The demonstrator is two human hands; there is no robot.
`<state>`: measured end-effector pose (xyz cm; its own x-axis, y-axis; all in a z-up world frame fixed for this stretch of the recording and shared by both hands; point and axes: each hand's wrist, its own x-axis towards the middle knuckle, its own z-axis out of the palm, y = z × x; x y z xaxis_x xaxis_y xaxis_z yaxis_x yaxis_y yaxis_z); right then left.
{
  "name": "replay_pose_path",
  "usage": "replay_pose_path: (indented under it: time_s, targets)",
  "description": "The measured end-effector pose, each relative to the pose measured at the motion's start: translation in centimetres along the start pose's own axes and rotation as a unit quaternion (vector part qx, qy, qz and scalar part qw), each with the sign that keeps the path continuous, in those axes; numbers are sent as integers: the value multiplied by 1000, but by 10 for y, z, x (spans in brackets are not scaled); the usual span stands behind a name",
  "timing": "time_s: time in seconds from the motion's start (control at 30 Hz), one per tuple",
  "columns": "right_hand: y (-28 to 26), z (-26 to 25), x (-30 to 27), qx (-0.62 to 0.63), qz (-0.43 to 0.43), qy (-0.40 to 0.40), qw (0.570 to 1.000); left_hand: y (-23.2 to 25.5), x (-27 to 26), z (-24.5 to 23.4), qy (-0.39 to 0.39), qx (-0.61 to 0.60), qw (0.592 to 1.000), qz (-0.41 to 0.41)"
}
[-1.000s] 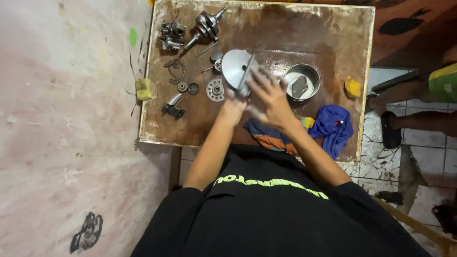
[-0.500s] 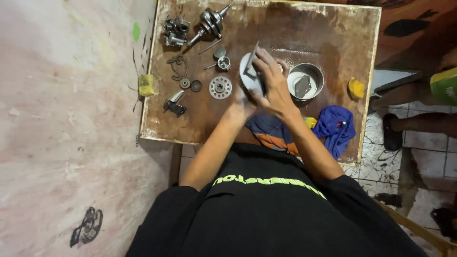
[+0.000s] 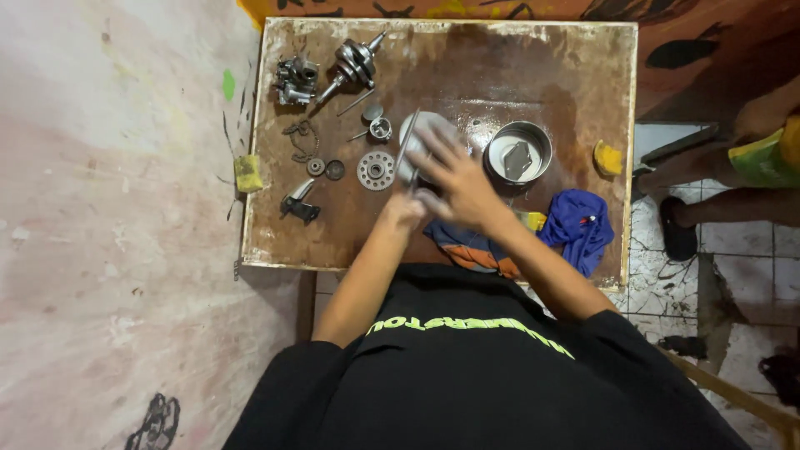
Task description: The person scrubs a round metal disc with a rectangular abrasive block, repeatedly dipping the block into a metal bowl of liquid. They rotate the disc to clean different areas and flip it over to scrub both sides. Various other metal engine parts are visible on the table.
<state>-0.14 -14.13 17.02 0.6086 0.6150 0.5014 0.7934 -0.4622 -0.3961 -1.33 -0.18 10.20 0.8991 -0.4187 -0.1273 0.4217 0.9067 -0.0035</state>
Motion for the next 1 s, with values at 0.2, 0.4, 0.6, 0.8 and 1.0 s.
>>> replay_pose_path:
  time_s: [0.2, 0.4, 0.6, 0.8, 1.0]
  targets:
    - [0, -14, 12, 46, 41, -38, 997, 25, 25, -36, 96, 200, 964, 144]
    - [21, -9, 12, 75, 94, -33, 992, 22, 52, -128, -3, -26, 997, 71]
    - [1, -14, 11, 64, 2, -37, 997, 7, -20, 12, 35, 340, 933, 115]
    - [-3, 4, 9, 36, 113, -15, 993, 7, -4, -21, 120, 109, 984, 80]
    - [6, 2, 16, 47, 109, -34, 992, 34, 30, -147, -39, 13, 990, 132]
